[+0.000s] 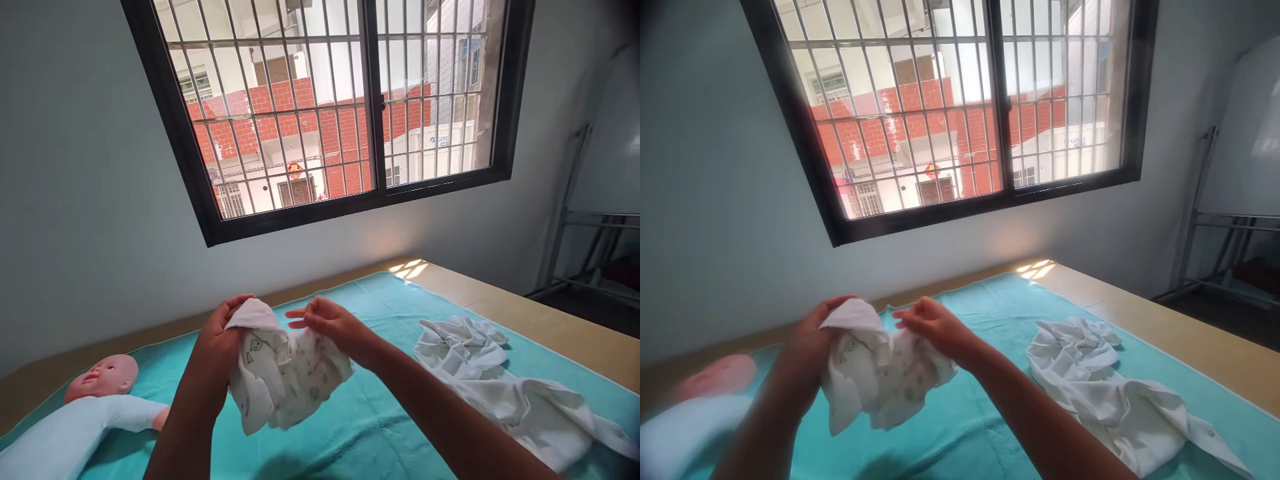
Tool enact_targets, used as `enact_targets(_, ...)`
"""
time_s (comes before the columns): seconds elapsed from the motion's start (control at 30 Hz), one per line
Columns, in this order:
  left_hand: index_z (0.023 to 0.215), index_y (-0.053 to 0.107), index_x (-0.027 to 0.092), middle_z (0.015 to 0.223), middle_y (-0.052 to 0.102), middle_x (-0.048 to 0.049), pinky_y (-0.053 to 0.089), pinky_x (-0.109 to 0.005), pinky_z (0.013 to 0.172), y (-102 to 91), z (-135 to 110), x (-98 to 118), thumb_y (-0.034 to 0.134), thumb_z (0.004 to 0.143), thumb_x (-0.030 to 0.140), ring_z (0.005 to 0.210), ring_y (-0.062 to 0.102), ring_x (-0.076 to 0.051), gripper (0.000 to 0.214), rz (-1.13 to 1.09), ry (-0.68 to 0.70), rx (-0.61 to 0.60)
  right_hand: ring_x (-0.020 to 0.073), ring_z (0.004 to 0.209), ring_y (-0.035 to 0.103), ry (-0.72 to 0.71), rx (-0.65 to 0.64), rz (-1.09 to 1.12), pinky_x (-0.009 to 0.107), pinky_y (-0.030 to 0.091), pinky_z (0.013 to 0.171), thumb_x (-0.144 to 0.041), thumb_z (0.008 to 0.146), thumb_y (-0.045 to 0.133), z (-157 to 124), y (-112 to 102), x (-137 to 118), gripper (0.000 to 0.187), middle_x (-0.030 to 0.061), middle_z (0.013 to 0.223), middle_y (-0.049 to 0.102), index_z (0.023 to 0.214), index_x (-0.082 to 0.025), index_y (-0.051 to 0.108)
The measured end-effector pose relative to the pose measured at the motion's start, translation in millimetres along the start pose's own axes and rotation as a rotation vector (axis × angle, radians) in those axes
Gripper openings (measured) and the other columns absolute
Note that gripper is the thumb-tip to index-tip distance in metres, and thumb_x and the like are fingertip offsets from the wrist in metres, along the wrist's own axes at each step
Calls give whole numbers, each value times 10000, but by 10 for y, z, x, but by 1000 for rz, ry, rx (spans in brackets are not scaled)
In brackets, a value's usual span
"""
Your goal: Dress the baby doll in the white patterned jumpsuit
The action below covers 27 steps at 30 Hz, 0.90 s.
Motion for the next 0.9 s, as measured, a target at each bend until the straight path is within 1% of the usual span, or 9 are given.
enact_targets(0.13, 1280, 560, 225, 1150, 674, -77, 549, -281, 718, 427, -180, 135, 602, 810, 516, 932, 666, -243, 554, 20, 105, -354, 186, 867, 624, 6, -254, -106, 283, 503, 694, -397, 737, 771, -84, 442, 67, 517, 6, 1008, 649, 1178, -248, 545)
enact_targets(0.23, 1320, 540, 271, 1216, 655, -57, 543, -285, 764, 596, -349, 124, 566, 862, 533, 1003, 647, -246, 529, 169, 140, -622, 184, 864, 616, -77, -274, -369, 282, 487, 729, -333, 814, 676, -80, 417, 32, 236, 4, 942, 680, 1003, -194, 669)
enact_targets(0.3, 1309, 542, 306, 1235, 648, -32, 542, -276, 760, 570, -390, 147, 538, 893, 526, 1040, 633, -243, 470, 176, 163, -668, 181, 843, 615, -153, -136, -420, 286, 486, 727, -265, 841, 600, -26, 192, -60, 155, 12, 911, 691, 929, -169, 686)
enact_targets(0.47, 1212, 602, 302, 1282, 619, -32, 513, -321, 926, 485, -421, 269, 513, 936, 467, 1164, 579, -239, 334, 123, 238, -660, 200, 851, 623, -505, 451, -379, 307, 499, 753, -197, 775, 603, -174, -673, -608, 227, 37, 912, 699, 990, -177, 674)
enact_targets(0.63, 1234, 585, 332, 1296, 606, -26, 500, -342, 980, 531, -534, 235, 518, 922, 508, 1179, 573, -235, 364, 202, 221, -743, 217, 957, 627, -645, 676, -678, 328, 510, 814, -204, 796, 607, -408, -1179, -968, 250, 54, 1066, 680, 1035, -208, 681)
enact_targets(0.7, 1238, 587, 350, 1272, 622, -13, 499, -333, 985, 539, -545, 168, 524, 914, 519, 1194, 564, -237, 371, 276, 212, -752, 233, 1131, 571, -447, 684, -993, 352, 469, 935, -188, 858, 534, -313, -1355, -824, 255, 83, 1250, 614, 1069, -204, 677)
enact_targets(0.77, 1242, 583, 369, 1270, 623, 4, 500, -318, 987, 550, -531, 95, 521, 912, 523, 1205, 557, -234, 370, 346, 219, -748, 264, 1208, 527, -72, 574, -1299, 382, 423, 998, -132, 863, 497, -161, -1554, -423, 266, 124, 1264, 608, 1036, -178, 693)
enact_targets(0.83, 1252, 570, 387, 1295, 606, 22, 499, -306, 992, 579, -521, 29, 513, 912, 530, 1206, 558, -225, 373, 400, 236, -758, 312, 1128, 584, 247, 390, -1424, 415, 442, 959, -83, 777, 574, -111, -1681, 77, 216, 156, 1088, 682, 912, -156, 726)
enact_targets(0.9, 1265, 552, 407, 1325, 585, 38, 492, -299, 1004, 625, -538, -28, 501, 914, 542, 1216, 552, -217, 380, 452, 243, -792, 340, 967, 654, 389, 228, -1411, 445, 481, 878, -45, 655, 661, -140, -1656, 503, 194, 151, 887, 711, 806, -143, 735)
Point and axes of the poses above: each hand's wrist, its own z-axis towards the middle knuckle, its own y-axis out of the palm, x = y × z, the point moved 9 cm from there along z, towards the middle knuckle
